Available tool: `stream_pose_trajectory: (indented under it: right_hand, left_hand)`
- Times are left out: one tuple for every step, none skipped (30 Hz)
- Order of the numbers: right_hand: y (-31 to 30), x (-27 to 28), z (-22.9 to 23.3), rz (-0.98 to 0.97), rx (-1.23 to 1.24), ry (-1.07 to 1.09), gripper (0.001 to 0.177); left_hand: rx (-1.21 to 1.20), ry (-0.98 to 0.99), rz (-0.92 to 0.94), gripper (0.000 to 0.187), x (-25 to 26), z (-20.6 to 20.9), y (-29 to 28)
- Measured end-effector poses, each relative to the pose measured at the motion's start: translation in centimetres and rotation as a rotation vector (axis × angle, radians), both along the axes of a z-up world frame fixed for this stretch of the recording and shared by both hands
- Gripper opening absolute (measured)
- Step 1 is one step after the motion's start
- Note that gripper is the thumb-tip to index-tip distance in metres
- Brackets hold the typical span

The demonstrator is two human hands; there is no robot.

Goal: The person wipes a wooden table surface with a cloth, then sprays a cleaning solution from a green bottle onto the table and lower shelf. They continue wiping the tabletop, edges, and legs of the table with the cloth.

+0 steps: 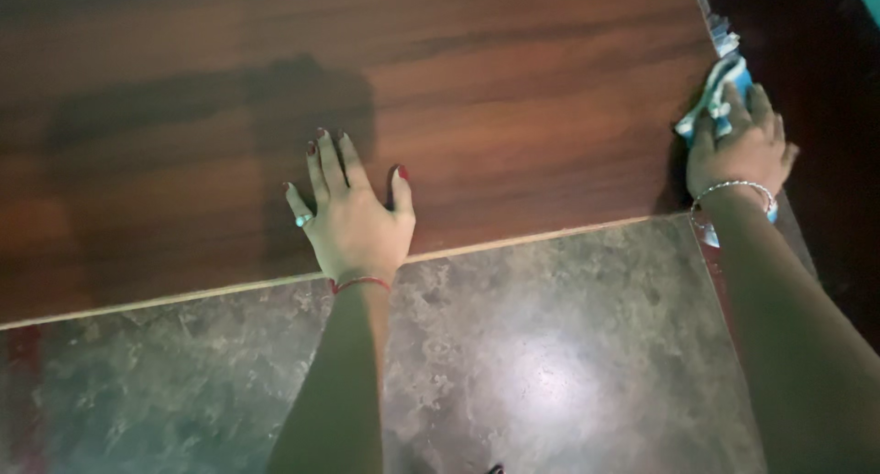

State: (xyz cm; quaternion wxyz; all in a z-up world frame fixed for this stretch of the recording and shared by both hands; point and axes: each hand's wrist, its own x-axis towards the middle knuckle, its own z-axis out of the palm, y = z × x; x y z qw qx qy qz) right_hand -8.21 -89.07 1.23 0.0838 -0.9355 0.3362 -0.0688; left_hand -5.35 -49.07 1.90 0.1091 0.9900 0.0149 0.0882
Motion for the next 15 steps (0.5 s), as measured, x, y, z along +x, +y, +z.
stream_pose_trajectory:
  right_hand:
    - [0.4, -0.4, 0.2, -0.067, 0.005, 0.008, 0.054]
    - [0.8, -0.8, 0.4, -0.135, 0.011, 0.016, 0.054]
    - [0.9, -1.3, 0.4, -0.161, 0.018, -0.020, 0.054]
    - [1.0, -1.8, 0.0, -0.188, 0.026, -0.057, 0.054]
    - [1.0, -2.6, -0.5, -0.210, 0.031, -0.081, 0.054]
    - [0.9, -3.4, -1.3, -0.211, 0.001, -0.115, 0.057]
    - [0.8, -3.8, -2.2, -0.213, -0.031, -0.153, 0.061]
    - [0.7, -4.0, -3.2, -0.215, -0.064, -0.191, 0.065]
    - [0.8, -4.0, -4.2, -0.280, -0.043, -0.234, 0.065]
    - [1.1, -3.9, -5.2, -0.344, -0.023, -0.277, 0.065]
    - [1.5, -3.9, -5.9, -0.404, -0.001, -0.316, 0.065]
    - [2.1, -3.9, -6.5, -0.444, 0.032, -0.329, 0.071]
    - [3.1, -3.6, -7.1, -0.486, 0.068, -0.345, 0.077]
    - [4.3, -3.4, -7.6, -0.527, 0.103, -0.362, 0.084]
    - [5.8, -3.2, -7.8, -0.524, 0.109, -0.383, 0.086]
  left_hand:
    - [0.014, -0.014, -0.004, 0.074, 0.1, 0.0, 0.1]
    - [0.028, -0.027, -0.008, 0.074, 0.2, 0.1, 0.1]
    - [0.031, -0.031, -0.007, 0.075, 0.5, 0.1, 0.1]
    - [0.034, -0.036, -0.007, 0.075, 0.7, 0.0, 0.0]
    - [0.036, -0.027, -0.002, 0.076, 0.4, -0.1, 0.0]
    - [0.039, -0.008, 0.000, 0.076, 0.2, -0.2, 0.1]
    - [0.038, 0.006, -0.001, 0.077, 0.3, -0.2, 0.1]
    - [0.038, 0.020, -0.001, 0.077, 0.4, -0.2, 0.0]
    - [0.031, 0.021, -0.005, 0.077, 0.5, -0.2, -0.1]
    - [0.024, 0.022, -0.010, 0.078, 0.5, -0.2, -0.1]
    - [0.019, 0.028, -0.011, 0.078, 0.3, -0.3, 0.0]
    - [0.019, 0.036, -0.010, 0.078, 0.2, -0.4, 0.1]
    - [0.021, 0.040, -0.012, 0.078, 0.2, -0.3, -0.1]
    - [0.022, 0.044, -0.013, 0.078, 0.1, -0.3, -0.2]
    - [0.014, 0.028, -0.017, 0.078, 0.0, -0.1, -0.3]
